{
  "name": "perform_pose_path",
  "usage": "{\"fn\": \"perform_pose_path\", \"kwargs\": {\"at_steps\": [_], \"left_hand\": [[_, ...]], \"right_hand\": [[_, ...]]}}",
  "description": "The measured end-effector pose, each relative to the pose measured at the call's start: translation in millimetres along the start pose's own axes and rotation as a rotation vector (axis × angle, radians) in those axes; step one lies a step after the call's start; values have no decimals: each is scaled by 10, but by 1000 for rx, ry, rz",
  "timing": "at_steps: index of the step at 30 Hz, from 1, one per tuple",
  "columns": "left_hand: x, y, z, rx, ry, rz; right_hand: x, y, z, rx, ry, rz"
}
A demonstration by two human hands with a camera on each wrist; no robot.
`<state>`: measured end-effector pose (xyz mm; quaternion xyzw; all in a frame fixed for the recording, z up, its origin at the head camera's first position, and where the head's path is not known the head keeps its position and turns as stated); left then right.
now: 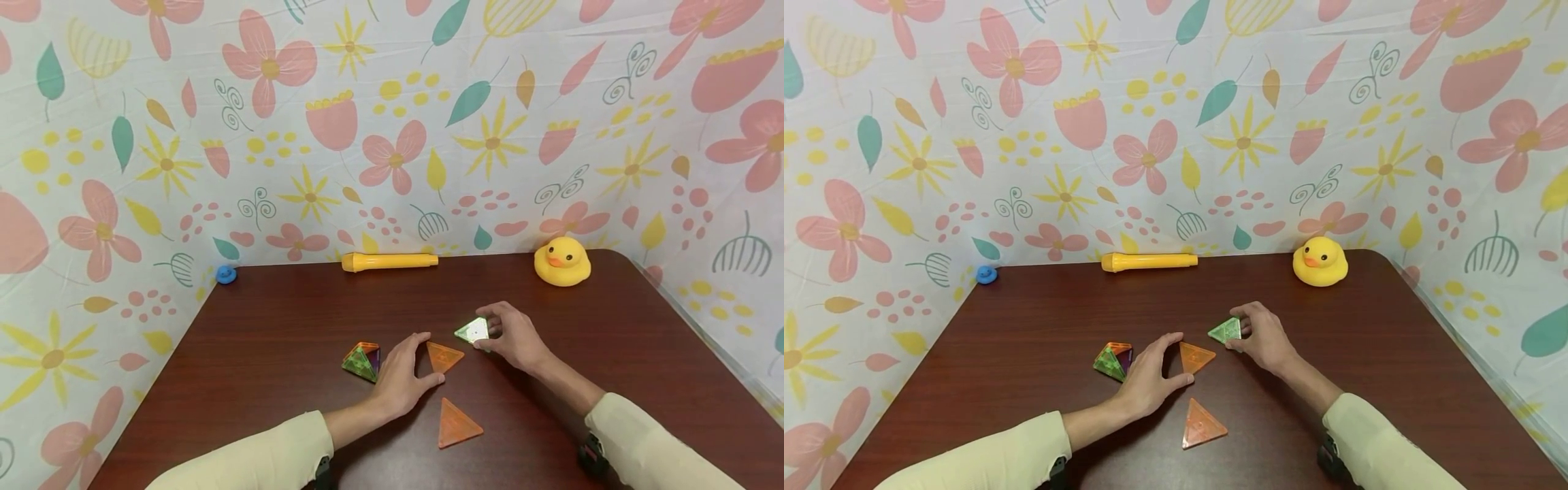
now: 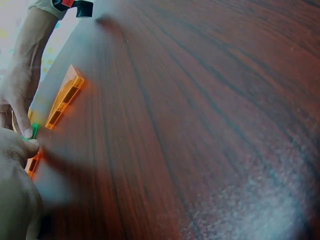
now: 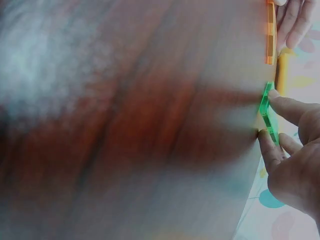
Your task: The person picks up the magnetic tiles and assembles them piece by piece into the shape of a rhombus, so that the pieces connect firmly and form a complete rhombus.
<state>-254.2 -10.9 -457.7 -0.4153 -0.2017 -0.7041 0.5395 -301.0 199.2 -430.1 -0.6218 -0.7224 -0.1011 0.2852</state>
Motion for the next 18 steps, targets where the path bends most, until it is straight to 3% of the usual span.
{"fn": "perform_pose_path", "kwargs": {"at_steps": [18], "left_hand": [[-4,7,6,-11,-20,-23]], "right_hand": [[-5,-30,30,-59,-18,-40]]}}
Point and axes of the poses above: each hand's wrist, its own y-axis away from the middle knuckle, its own x-axis out of the back of the hand, z = x × y, the point moved 9 cm from there along -y, towards the middle knuckle, and after that the axes turned 11 degrees about -y, right-handed, at the moved point
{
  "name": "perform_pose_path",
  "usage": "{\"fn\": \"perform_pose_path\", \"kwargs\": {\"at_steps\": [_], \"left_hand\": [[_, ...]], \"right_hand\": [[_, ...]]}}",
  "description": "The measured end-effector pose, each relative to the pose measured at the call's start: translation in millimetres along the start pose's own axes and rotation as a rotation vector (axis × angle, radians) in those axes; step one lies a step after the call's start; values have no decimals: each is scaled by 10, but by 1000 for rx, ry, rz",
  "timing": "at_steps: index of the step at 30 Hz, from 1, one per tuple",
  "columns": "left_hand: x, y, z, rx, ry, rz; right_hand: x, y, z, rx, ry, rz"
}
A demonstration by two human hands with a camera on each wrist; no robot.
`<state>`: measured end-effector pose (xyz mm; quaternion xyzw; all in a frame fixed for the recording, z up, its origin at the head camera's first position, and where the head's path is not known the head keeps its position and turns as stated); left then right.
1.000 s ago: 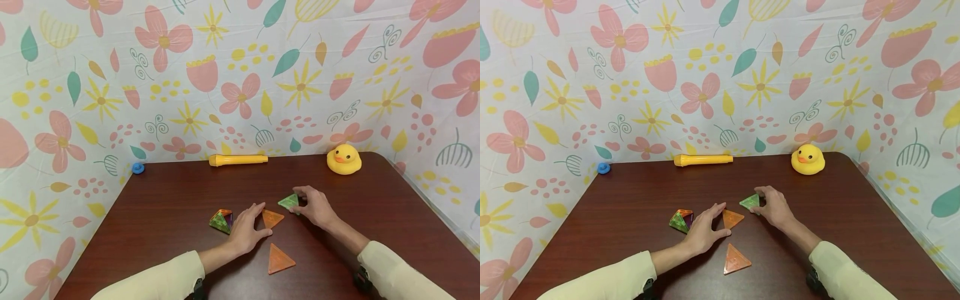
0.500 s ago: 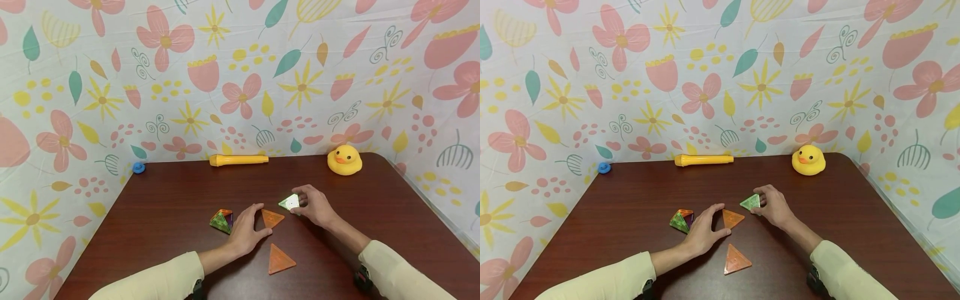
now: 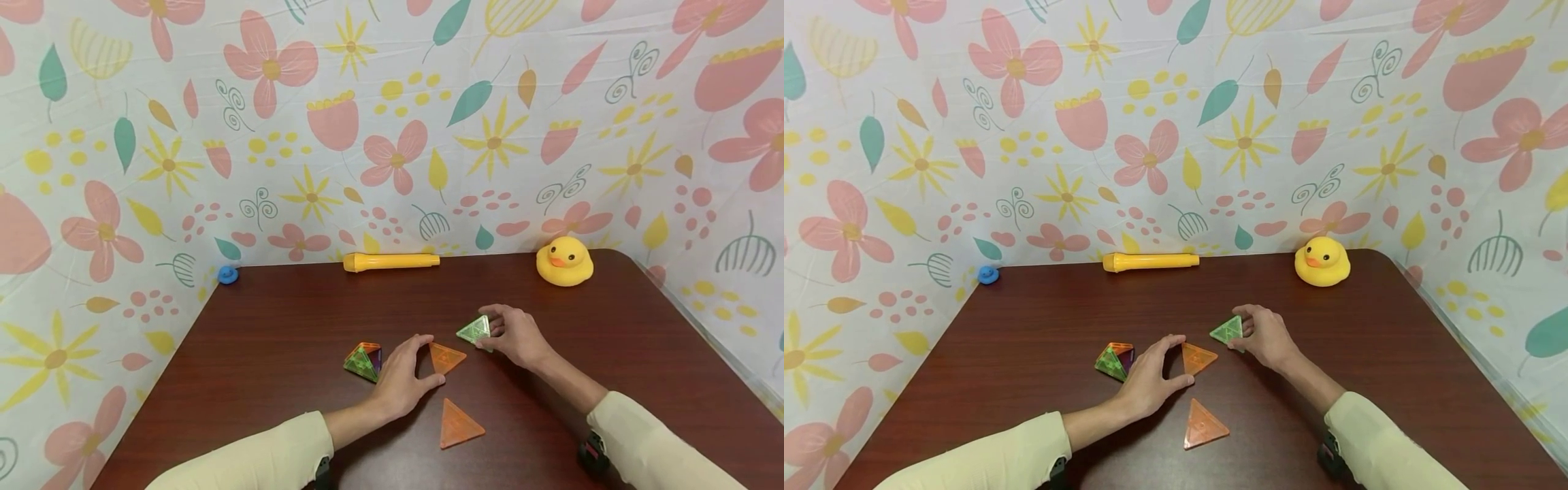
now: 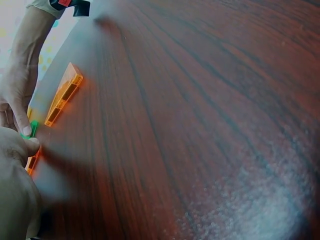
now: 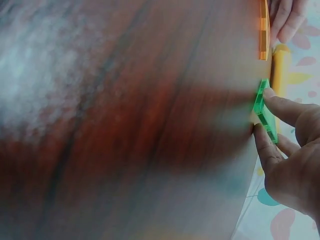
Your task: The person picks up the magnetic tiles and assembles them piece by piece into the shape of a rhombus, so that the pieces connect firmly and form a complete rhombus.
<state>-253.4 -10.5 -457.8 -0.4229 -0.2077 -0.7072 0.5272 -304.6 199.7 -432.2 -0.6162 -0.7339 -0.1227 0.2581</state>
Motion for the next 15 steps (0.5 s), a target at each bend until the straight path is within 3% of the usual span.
{"fn": "perform_pose_path", "kwargs": {"at_steps": [15], "left_hand": [[-10,3,-5,-9,7,-9]], "right_hand": [[52,4,-8,7,-63,48]]}}
Point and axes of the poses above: each hand's wrist, its own y-axis away from the middle knuckle, its own x-axis out of the back of the hand, z = x × y, the point moved 9 cm from there along -y, towards the middle knuckle, and after that the axes turned 11 degrees about -y, right-handed, at the moved point
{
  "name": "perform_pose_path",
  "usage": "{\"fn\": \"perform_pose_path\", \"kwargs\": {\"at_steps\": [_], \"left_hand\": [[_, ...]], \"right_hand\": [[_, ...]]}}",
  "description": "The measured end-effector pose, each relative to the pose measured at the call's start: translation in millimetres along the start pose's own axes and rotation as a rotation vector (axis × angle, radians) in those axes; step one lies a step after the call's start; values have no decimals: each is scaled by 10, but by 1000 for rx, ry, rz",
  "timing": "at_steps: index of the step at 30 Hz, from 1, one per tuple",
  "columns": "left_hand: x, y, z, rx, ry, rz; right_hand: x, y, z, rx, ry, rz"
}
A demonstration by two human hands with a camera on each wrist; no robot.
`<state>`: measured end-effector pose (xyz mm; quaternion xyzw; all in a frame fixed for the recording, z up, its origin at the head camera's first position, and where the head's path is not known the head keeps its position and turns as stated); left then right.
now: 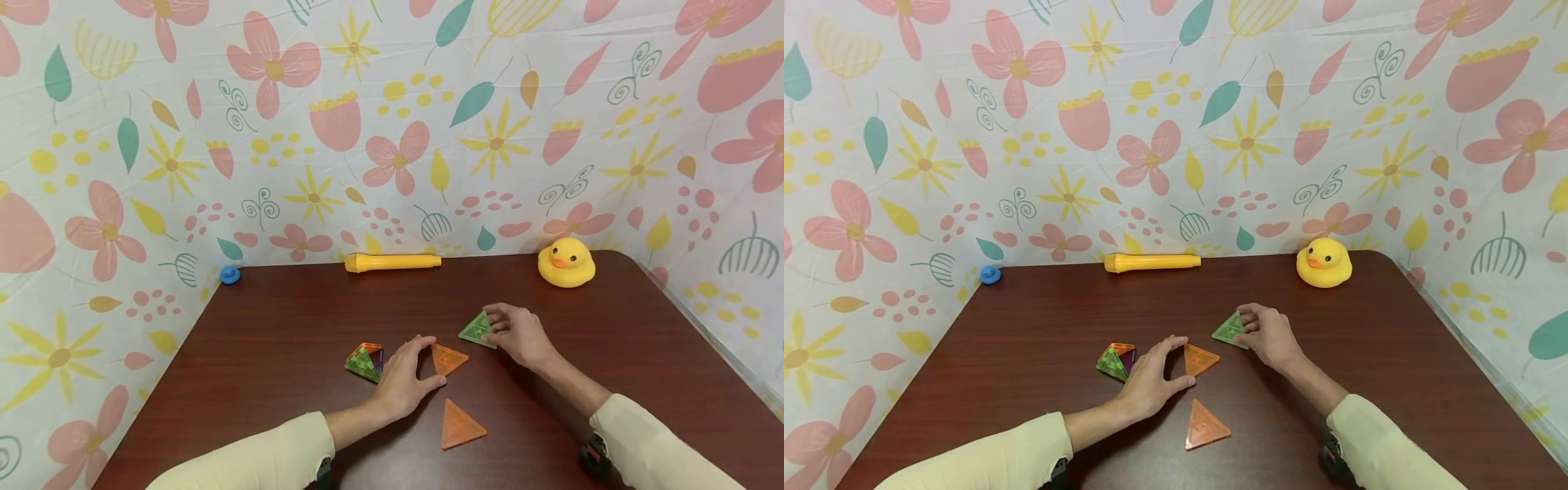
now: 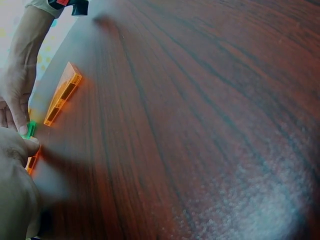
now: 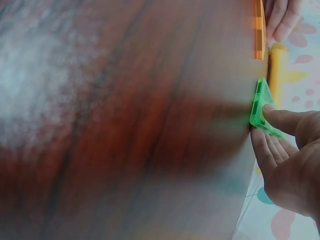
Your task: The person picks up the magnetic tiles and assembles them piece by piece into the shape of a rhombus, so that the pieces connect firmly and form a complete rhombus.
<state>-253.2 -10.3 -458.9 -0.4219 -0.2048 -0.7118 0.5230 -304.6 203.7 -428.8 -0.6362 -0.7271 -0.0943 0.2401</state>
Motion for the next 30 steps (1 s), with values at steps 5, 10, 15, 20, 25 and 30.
{"fn": "perform_pose_path", "kwargs": {"at_steps": [5,10,15,20,25,30], "left_hand": [[0,0,-2,2,-4,3],[1,2,2,5,-6,6],[2,3,2,6,-2,9],[-3,1,-3,7,5,8],[-3,1,-7,7,8,11],[1,-3,-3,2,12,13]], "right_hand": [[19,4,24,-20,2,6],[34,6,24,-14,1,10],[40,-4,21,-2,-22,3],[38,-10,18,-1,-29,-1],[21,-1,-9,-6,-29,0],[-9,20,-80,-7,-45,1]]}}
Point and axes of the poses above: each hand's wrist, its own y-axis away from the middle knuckle, its own x-axis out of the back of the hand, z = x × y, the point moved 9 cm from there along -y, towards the middle knuckle, and after that the axes turned 11 degrees about -y, right-handed, at the moved point
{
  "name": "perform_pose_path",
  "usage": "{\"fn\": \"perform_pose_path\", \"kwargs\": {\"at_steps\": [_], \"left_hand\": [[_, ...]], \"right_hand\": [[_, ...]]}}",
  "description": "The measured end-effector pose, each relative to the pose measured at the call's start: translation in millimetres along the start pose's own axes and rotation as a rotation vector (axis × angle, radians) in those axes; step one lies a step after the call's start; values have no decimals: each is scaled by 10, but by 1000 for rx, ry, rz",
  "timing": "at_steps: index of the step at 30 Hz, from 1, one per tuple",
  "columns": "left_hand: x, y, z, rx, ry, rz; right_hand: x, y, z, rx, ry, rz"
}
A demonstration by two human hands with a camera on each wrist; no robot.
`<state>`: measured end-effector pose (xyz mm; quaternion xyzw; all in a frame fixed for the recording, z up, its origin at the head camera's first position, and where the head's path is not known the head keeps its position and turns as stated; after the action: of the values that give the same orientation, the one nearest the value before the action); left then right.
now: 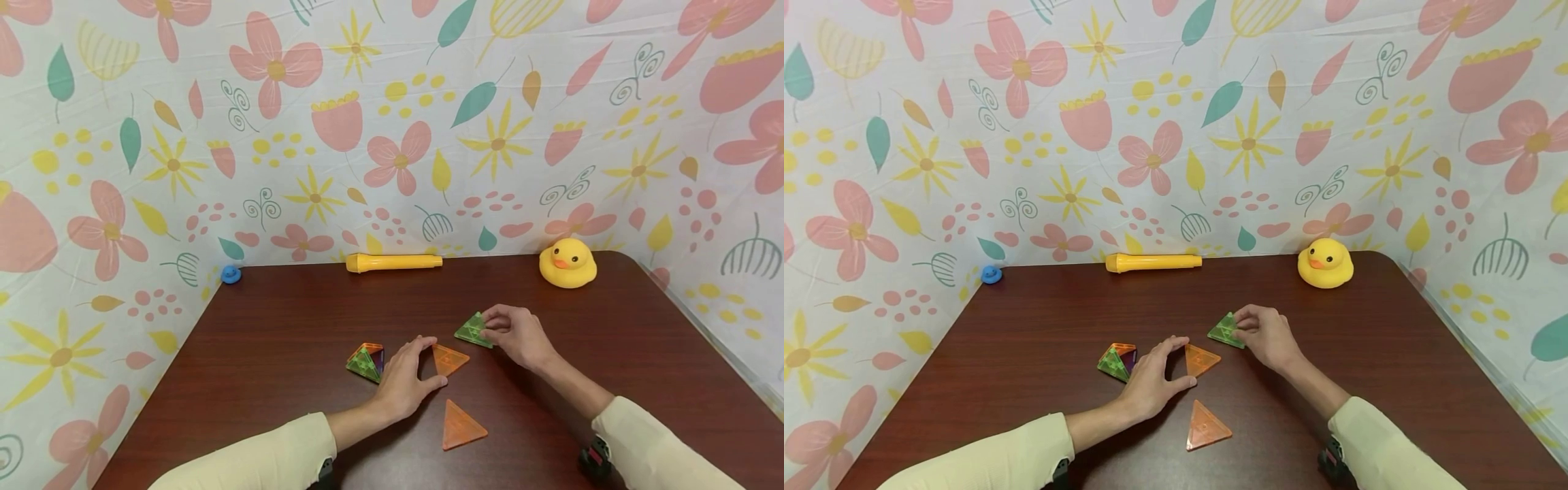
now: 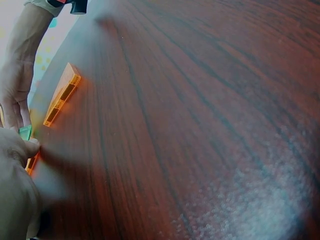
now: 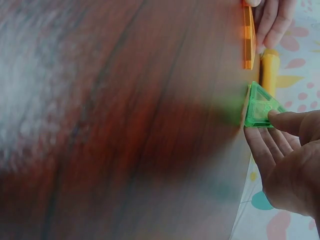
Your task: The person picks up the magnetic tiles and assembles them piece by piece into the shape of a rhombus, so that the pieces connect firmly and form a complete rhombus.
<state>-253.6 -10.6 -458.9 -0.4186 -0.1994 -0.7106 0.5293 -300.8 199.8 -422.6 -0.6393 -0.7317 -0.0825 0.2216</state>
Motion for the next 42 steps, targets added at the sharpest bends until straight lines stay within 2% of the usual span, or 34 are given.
{"fn": "perform_pose_path", "kwargs": {"at_steps": [9,23,37,42], "left_hand": [[0,-5,-8,1,2,7],[-1,0,1,-13,-5,6],[-13,-3,-2,-6,-12,6],[-6,-2,-2,-3,-10,8]], "right_hand": [[-116,43,-124,37,-31,-15],[-291,89,-223,25,-51,-56],[-394,127,-247,66,3,-62],[-409,127,-238,57,8,-70]]}}
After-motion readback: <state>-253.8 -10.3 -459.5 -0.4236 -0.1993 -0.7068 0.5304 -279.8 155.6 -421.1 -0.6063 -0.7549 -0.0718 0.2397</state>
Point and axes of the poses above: each hand's wrist, its own y-axis away from the middle knuckle, its own x-axis out of the back of the hand, z = x × y, the point moved 9 cm from there along -y, towards the middle knuckle, and after that the axes turned 11 degrees about -y, right-handed, at the moved point
